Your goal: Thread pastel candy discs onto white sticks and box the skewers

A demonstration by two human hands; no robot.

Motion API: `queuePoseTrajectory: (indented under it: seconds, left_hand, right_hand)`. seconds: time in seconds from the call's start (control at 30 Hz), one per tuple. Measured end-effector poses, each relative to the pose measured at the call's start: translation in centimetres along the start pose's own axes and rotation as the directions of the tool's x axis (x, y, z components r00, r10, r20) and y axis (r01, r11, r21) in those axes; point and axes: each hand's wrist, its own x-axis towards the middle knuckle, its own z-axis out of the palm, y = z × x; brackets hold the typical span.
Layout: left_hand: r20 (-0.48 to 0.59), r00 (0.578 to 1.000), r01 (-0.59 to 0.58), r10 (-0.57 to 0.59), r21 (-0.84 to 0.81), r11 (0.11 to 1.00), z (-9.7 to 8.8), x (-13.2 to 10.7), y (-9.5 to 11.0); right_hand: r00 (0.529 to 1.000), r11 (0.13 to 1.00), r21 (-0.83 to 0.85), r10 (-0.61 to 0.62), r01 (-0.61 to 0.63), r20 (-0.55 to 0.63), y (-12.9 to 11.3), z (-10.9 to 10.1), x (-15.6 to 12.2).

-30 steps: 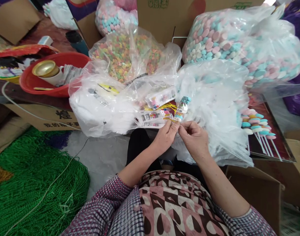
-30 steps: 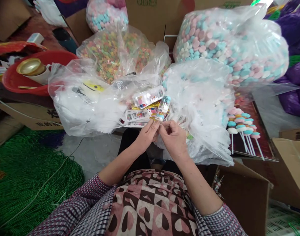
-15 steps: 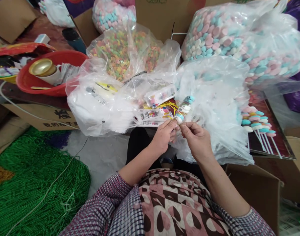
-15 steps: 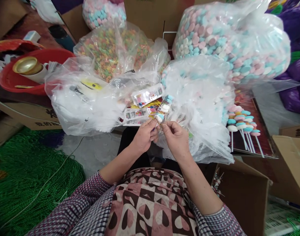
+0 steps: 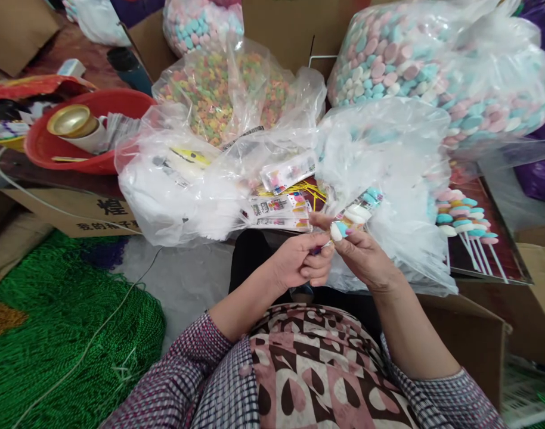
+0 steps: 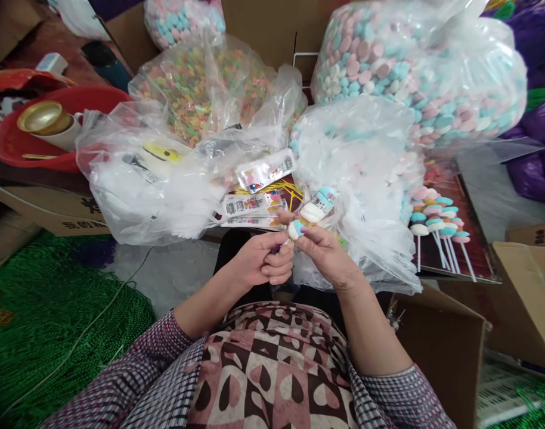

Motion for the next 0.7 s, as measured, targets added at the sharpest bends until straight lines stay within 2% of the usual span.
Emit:
queuePoseTrajectory:
  seconds: [0.07, 0.13, 0.2, 0.27, 0.37, 0.47, 0.57, 0.6, 0.63, 0.67, 0.7]
  left_hand:
    - [-0.007, 1.0, -0.024, 0.024, -0.036, 0.999, 0.2, 0.1, -0.2]
    - [-0.051, 0.997, -0.059, 0.056, -0.06, 0.996, 0.5, 0.3, -0.4]
    - [-0.137, 0.986, -0.098, 0.09, -0.052, 0.994, 0.7, 0.6, -0.6]
    - [-0.253, 0.952, -0.177, 0.17, -0.003, 0.984, 0.9, 1.0, -0.9]
    - [-0.357, 0.865, -0.332, 0.352, 0.118, 0.936, 0.8, 1.8, -1.2]
    - [-0.404, 0.785, -0.4, 0.47, 0.249, 0.882, 0.4, 2.4, -1.4]
    - [-0.5, 0.669, -0.308, 0.55, 0.487, 0.817, -0.2, 2.4, -1.3]
    - [-0.497, 0.607, -0.263, 0.62, 0.61, 0.747, -0.6, 2.5, -1.1]
    - [-0.448, 0.564, -0.222, 0.694, 0.727, 0.65, -1.1, 2.5, -0.9]
    - [-0.402, 0.524, -0.185, 0.751, 0.807, 0.561, -1.7, 2.7, -0.6]
    - [-0.375, 0.505, -0.147, 0.777, 0.85, 0.506, -2.3, 2.9, -0.3]
  right_hand:
    - [0.997, 0.999, 0.034, -0.012, 0.015, -0.082, 0.7, 0.1, 0.1]
    - [0.977, 0.998, -0.013, -0.058, 0.056, -0.207, 1.4, 0.4, 0.3]
    - [0.941, 0.979, -0.183, -0.145, 0.091, -0.306, 1.9, 0.8, 0.4]
    - [0.894, 0.904, -0.409, -0.282, 0.127, -0.347, 1.8, 1.1, 0.4]
    - [0.818, 0.738, -0.641, -0.492, 0.211, -0.297, 1.4, 1.4, 0.4]
    - [0.766, 0.643, -0.709, -0.6, 0.29, -0.231, 0.7, 1.6, 0.5]
    - [0.712, 0.591, -0.731, -0.67, 0.341, -0.21, 0.2, 2.1, 0.4]
    - [0.706, 0.576, -0.734, -0.683, 0.361, -0.188, 0.2, 2.2, 0.5]
    - [0.703, 0.561, -0.734, -0.692, 0.383, -0.163, 0.5, 2.4, 0.7]
    - [0.7, 0.557, -0.73, -0.698, 0.396, -0.153, 0.8, 2.6, 1.0]
    - [0.697, 0.559, -0.732, -0.698, 0.389, -0.162, 1.4, 2.7, 1.4]
